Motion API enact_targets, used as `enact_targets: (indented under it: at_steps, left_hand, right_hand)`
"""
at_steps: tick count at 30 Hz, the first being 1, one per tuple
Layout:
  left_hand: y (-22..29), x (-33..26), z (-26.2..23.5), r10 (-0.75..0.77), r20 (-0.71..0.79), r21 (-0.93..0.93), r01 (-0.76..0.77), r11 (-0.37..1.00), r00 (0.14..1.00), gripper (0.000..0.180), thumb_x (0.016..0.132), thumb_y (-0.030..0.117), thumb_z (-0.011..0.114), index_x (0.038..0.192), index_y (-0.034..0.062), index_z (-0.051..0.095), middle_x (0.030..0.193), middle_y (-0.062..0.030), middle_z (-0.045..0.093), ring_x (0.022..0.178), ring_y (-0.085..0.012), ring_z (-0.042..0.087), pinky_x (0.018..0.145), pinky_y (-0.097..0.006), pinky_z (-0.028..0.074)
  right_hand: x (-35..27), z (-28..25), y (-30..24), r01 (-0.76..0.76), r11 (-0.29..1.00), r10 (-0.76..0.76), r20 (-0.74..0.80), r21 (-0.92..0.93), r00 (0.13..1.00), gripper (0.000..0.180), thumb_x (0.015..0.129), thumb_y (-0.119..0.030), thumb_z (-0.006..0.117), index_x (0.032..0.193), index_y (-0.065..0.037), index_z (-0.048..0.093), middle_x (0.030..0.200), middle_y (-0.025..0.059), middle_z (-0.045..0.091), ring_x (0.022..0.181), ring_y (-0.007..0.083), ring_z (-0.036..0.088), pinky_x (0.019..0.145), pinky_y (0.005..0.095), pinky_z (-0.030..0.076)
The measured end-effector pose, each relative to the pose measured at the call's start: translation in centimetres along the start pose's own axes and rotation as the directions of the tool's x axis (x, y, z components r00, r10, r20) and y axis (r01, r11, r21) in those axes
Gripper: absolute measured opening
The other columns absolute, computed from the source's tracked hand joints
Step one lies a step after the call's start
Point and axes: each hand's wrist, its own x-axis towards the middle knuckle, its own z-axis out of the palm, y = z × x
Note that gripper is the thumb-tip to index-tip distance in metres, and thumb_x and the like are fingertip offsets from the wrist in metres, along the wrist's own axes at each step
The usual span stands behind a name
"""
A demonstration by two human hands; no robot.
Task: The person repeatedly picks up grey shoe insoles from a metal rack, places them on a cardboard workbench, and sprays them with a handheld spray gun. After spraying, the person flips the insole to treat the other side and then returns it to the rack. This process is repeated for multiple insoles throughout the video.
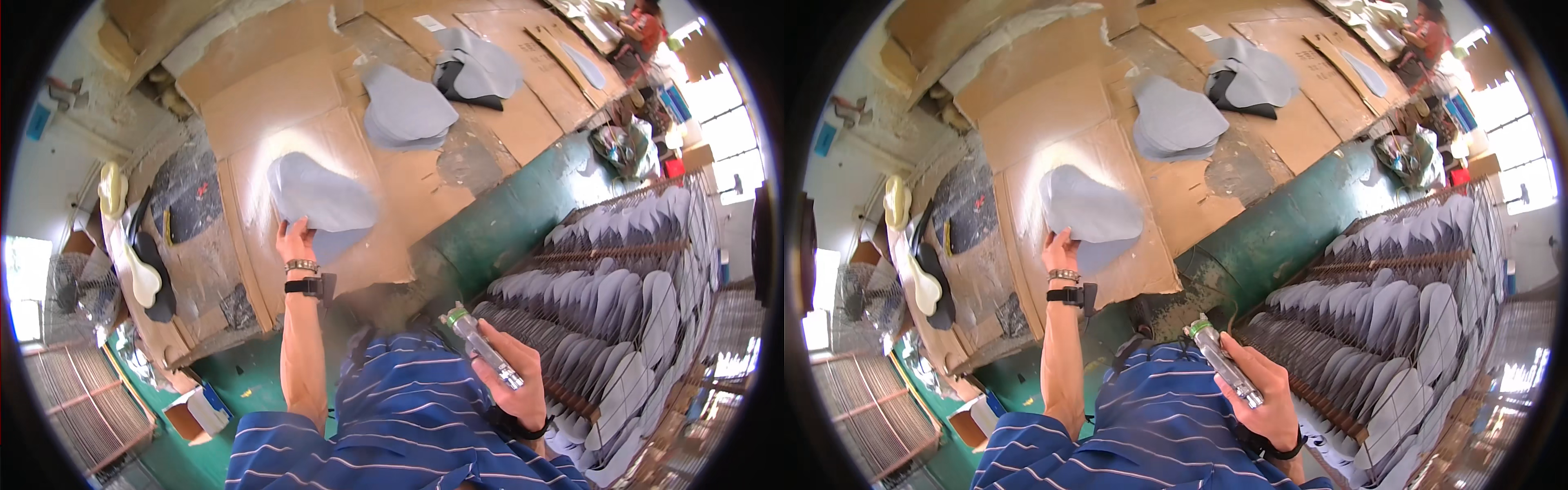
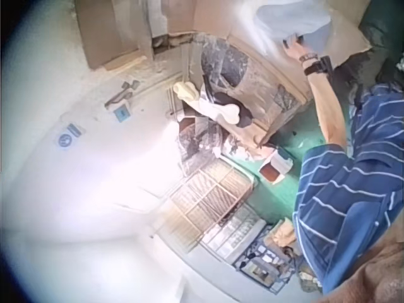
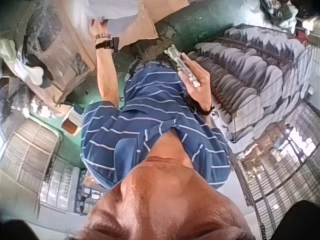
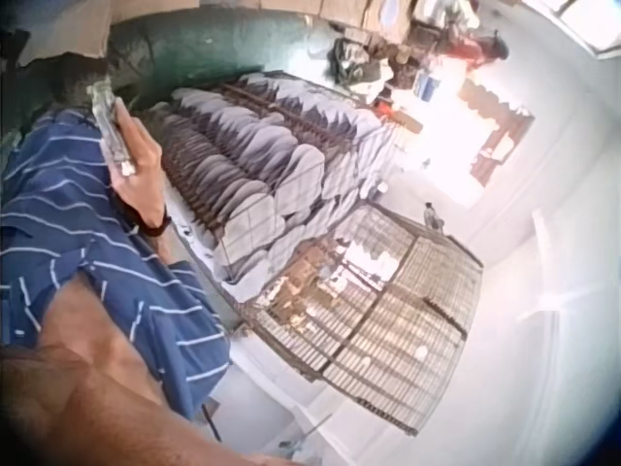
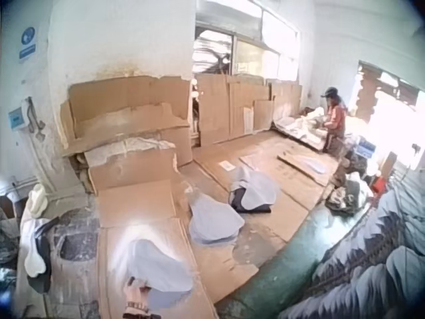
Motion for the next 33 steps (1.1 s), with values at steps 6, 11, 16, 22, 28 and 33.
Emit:
enact_targets:
  at_steps: [6,11,16,22,28,33]
  left_hand:
    - [11.1,-8.8,15.2,0.147,0.541,-0.012,-0.168,0.986,0.828,0.045,0.089,-0.003,0.064,0.134,-0.0016,0.057,0.114,-0.0117,0.07,0.102,-0.0238,0.069,0.091,-0.04,0.056]
    - [13.7,-16.8,24.5,0.183,0.762,0.013,-0.297,0.955,0.622,0.058,0.09,0.005,0.062,0.146,-0.0016,0.048,0.135,-0.017,0.061,0.126,-0.0296,0.059,0.108,-0.047,0.047]
    - [13.4,-21.2,30.3,-0.057,0.801,0.09,-0.026,0.996,0.595,0.068,0.094,0.025,0.057,0.156,0.0045,0.039,0.148,-0.0202,0.051,0.136,-0.0373,0.051,0.113,-0.054,0.041]
    - [6.7,-28.2,44.4,-0.258,0.965,0.25,0.138,0.958,0.045,0.049,0.098,0.02,0.055,0.14,-0.0047,0.054,0.137,-0.02,0.063,0.127,-0.0313,0.06,0.113,-0.047,0.043]
    - [-5.1,-54.3,56.3,-0.442,0.789,0.552,0.174,0.816,-0.428,0.042,0.094,0.015,0.055,0.131,-0.0055,0.059,0.128,-0.0176,0.068,0.118,-0.0312,0.065,0.105,-0.048,0.051]
    - [-13.1,-76.4,60.8,-0.41,0.59,0.707,0.199,0.679,-0.695,0.036,0.091,0.011,0.059,0.124,-0.0043,0.062,0.121,-0.0177,0.07,0.113,-0.0318,0.067,0.104,-0.047,0.052]
  right_hand:
    - [-2.5,-1.2,1.8,-0.035,0.999,0.037,-0.091,0.016,0.995,0.059,0.081,0.002,0.076,0.138,0.003,0.06,0.102,0.0193,0.07,0.082,0.0314,0.069,0.076,0.0343,0.054]
    - [-4.6,-3.0,4.0,0.01,1.0,-0.004,-0.223,0.027,0.975,0.058,0.082,-0.001,0.077,0.138,0.001,0.06,0.111,0.0191,0.071,0.094,0.0337,0.071,0.085,0.0368,0.056]
    - [-6.6,-3.9,7.5,0.044,0.984,-0.008,-0.205,0.173,0.979,0.063,0.084,-0.002,0.067,0.145,-0.003,0.052,0.119,0.0221,0.067,0.105,0.0414,0.066,0.089,0.0436,0.054]
    - [-8.3,-4.4,10.0,0.06,0.977,0.02,-0.371,0.204,0.929,0.053,0.09,-0.009,0.065,0.142,-0.003,0.054,0.117,0.0244,0.068,0.106,0.0438,0.064,0.087,0.0491,0.051]
    - [-9.1,-4.9,14.9,0.097,0.975,0.029,-0.55,0.198,0.834,0.048,0.089,-0.009,0.061,0.137,-0.005,0.057,0.107,0.0226,0.068,0.096,0.0416,0.066,0.082,0.0471,0.051]
    - [-10.2,-7.6,14.7,0.103,0.968,0.068,-0.639,0.227,0.767,0.043,0.084,-0.006,0.059,0.127,-0.008,0.063,0.097,0.0245,0.068,0.087,0.0438,0.065,0.073,0.0495,0.049]
